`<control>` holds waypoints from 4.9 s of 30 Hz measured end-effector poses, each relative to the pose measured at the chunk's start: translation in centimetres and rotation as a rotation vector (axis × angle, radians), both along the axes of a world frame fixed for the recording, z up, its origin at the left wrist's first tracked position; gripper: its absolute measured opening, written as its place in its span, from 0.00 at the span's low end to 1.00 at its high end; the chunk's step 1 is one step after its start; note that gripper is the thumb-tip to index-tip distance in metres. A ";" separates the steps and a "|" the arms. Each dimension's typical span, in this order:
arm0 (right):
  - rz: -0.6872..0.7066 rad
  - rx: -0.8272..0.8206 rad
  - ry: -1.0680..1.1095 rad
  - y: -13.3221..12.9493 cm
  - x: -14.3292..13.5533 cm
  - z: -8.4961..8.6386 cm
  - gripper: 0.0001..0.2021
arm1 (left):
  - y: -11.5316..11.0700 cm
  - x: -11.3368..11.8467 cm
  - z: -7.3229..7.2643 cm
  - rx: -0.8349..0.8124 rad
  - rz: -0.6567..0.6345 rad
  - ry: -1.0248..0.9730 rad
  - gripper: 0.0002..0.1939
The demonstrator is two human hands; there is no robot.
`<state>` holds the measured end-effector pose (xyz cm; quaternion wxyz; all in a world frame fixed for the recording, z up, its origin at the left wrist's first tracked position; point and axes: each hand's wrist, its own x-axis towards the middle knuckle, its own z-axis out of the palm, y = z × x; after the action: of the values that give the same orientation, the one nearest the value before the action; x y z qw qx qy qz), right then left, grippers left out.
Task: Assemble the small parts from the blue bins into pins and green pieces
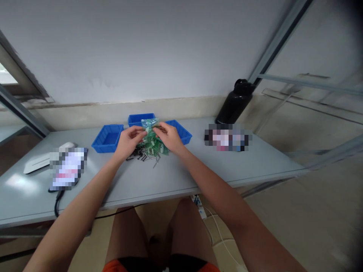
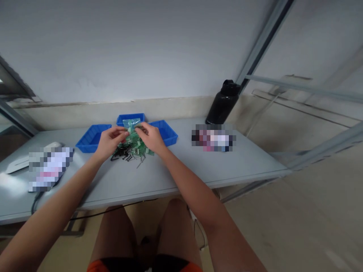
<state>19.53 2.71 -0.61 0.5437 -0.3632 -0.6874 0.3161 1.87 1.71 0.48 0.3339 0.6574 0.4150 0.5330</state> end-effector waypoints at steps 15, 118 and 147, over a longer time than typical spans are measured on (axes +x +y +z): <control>-0.004 -0.001 0.000 -0.1 0.0 0.0 0.09 | 0.2 0.0 -0.2 0.003 -0.008 0.022 0.14; -0.237 0.101 0.058 0.5 0.0 -0.3 0.13 | -0.5 0.1 0.6 0.037 0.066 0.075 0.13; 0.036 -0.029 -0.014 0.0 -0.4 -0.3 0.15 | -0.1 -0.4 0.0 0.100 0.029 0.118 0.12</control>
<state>19.12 2.69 -0.94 0.5278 -0.3609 -0.6930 0.3332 1.50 1.61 0.51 0.2678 0.6976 0.4161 0.5182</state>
